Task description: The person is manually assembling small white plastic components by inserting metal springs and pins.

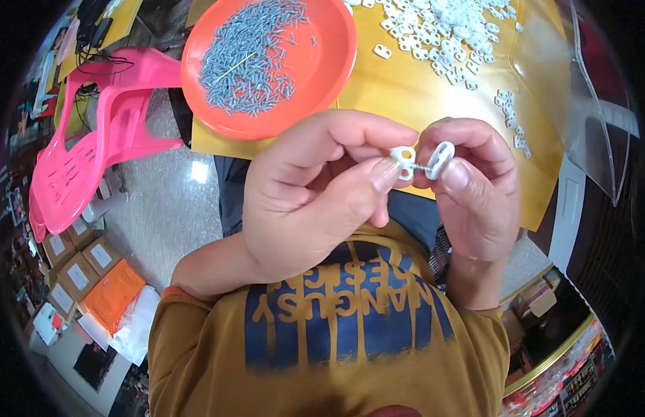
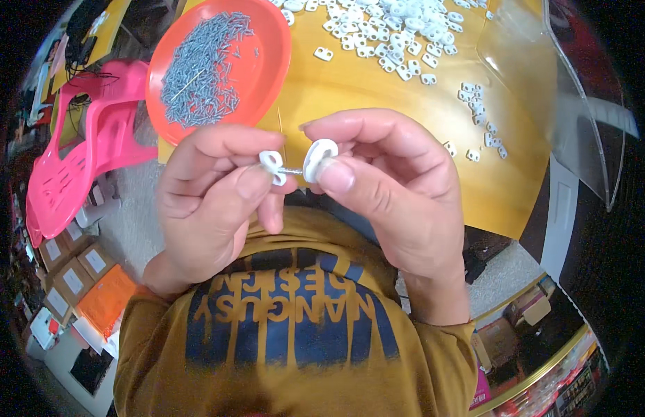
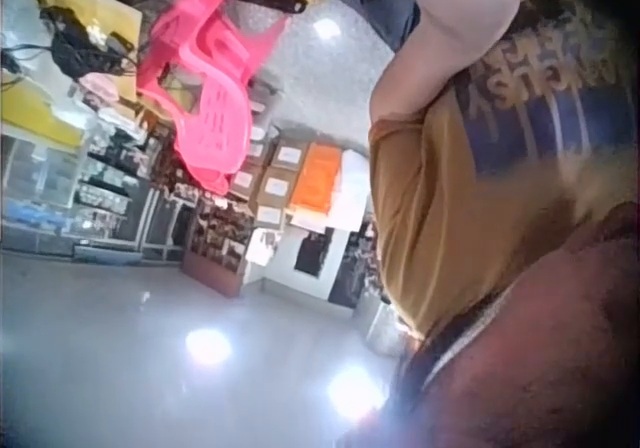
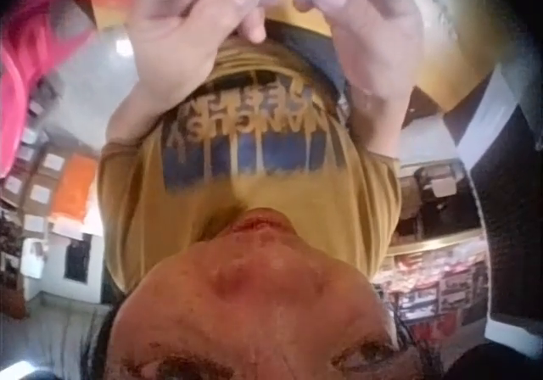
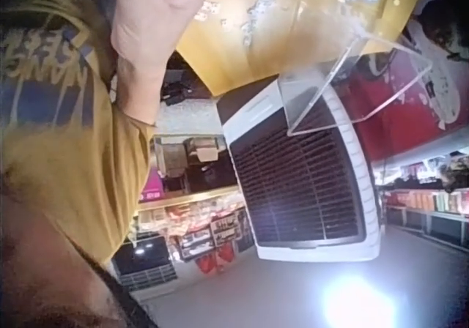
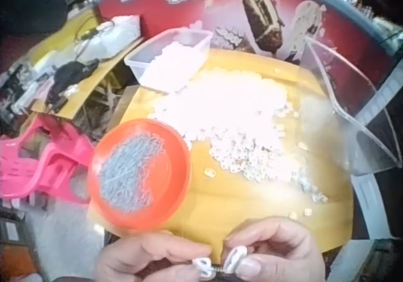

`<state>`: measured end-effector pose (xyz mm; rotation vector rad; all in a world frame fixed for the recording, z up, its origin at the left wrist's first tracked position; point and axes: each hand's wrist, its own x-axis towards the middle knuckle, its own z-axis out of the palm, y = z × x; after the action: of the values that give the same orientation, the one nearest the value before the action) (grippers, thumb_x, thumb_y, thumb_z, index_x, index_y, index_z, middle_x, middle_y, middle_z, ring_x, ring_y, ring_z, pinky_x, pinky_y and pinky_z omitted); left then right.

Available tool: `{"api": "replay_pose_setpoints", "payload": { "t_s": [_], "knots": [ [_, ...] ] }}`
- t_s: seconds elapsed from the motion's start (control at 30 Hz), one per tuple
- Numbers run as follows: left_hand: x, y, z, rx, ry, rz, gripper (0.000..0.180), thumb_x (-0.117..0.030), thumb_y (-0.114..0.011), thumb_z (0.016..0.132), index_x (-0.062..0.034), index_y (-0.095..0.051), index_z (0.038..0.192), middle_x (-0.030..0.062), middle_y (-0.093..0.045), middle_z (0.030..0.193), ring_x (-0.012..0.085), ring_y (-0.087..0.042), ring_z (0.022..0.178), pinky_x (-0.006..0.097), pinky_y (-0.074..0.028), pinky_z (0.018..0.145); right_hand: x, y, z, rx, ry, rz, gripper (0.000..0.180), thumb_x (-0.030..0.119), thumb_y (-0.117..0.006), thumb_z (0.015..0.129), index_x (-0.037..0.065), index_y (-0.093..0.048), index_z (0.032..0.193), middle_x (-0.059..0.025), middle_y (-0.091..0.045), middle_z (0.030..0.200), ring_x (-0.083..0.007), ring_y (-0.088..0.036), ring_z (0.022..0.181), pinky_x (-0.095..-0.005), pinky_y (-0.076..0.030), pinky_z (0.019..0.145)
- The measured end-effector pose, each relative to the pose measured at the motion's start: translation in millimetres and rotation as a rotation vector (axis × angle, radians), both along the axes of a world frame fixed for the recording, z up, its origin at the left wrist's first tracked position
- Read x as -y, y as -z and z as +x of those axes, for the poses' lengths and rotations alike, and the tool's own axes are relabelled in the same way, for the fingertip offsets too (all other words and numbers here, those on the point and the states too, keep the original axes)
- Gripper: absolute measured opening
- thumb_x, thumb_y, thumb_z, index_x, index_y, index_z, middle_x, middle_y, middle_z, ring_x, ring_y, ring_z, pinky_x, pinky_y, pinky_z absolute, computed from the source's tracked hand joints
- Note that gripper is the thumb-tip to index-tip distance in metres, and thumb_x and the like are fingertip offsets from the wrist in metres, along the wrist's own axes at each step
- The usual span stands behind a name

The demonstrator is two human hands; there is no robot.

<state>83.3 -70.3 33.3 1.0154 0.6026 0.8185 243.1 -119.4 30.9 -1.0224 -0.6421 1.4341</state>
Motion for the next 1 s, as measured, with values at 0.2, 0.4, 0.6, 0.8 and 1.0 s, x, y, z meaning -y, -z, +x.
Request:
{"api": "replay_pose_setpoints", "payload": {
  "t_s": [0.2,0.4,0.6,0.8,1.0],
  "knots": [
    [6,1,-1,-0.013,-0.004,0.088,0.020,0.002,-0.046,0.083,0.0060,-0.048,0.102,0.0128,-0.058,0.081,0.0099,-0.052,0.056,0.020,-0.044,0.050,7,-4,-3,0.060,-0.005,0.009,0.028,0.012,-0.060,0.073,-0.004,-0.053,0.095,-0.0109,-0.054,0.086,-0.0160,-0.053,0.074,-0.0264,-0.044,0.064],
    [9,1,-5,-0.064,0.023,0.120,0.020,0.002,-0.046,0.083,0.0052,-0.047,0.103,0.0118,-0.058,0.081,0.0091,-0.053,0.059,0.019,-0.044,0.052,9,-6,-7,0.096,0.038,0.015,0.026,0.009,-0.061,0.072,-0.004,-0.054,0.094,-0.0112,-0.054,0.087,-0.0151,-0.053,0.075,-0.0245,-0.044,0.066],
    [10,2,-7,-0.141,0.041,0.234,0.022,0.004,-0.046,0.083,0.0049,-0.047,0.104,0.0104,-0.057,0.082,0.0084,-0.053,0.061,0.019,-0.044,0.056,10,-5,-5,0.221,0.028,0.135,0.023,0.001,-0.059,0.072,-0.006,-0.056,0.093,-0.0102,-0.054,0.087,-0.0142,-0.053,0.076,-0.0229,-0.043,0.068],
    [12,3,-8,-0.306,0.041,0.451,0.024,0.006,-0.048,0.082,0.0050,-0.046,0.106,0.0102,-0.055,0.086,0.0075,-0.052,0.066,0.019,-0.045,0.058,12,-9,-6,0.494,0.003,0.242,0.020,-0.003,-0.059,0.072,-0.006,-0.058,0.091,-0.0102,-0.053,0.086,-0.0126,-0.051,0.076,-0.0214,-0.041,0.069],
    [14,5,-7,-0.245,0.064,0.374,0.024,0.006,-0.047,0.082,0.0054,-0.045,0.107,0.0103,-0.056,0.086,0.0071,-0.052,0.065,0.018,-0.045,0.058,16,-11,-10,0.388,0.044,0.158,0.027,-0.004,-0.058,0.073,-0.006,-0.054,0.099,-0.0085,-0.054,0.087,-0.0116,-0.052,0.078,-0.0203,-0.041,0.070]
  ]
}}
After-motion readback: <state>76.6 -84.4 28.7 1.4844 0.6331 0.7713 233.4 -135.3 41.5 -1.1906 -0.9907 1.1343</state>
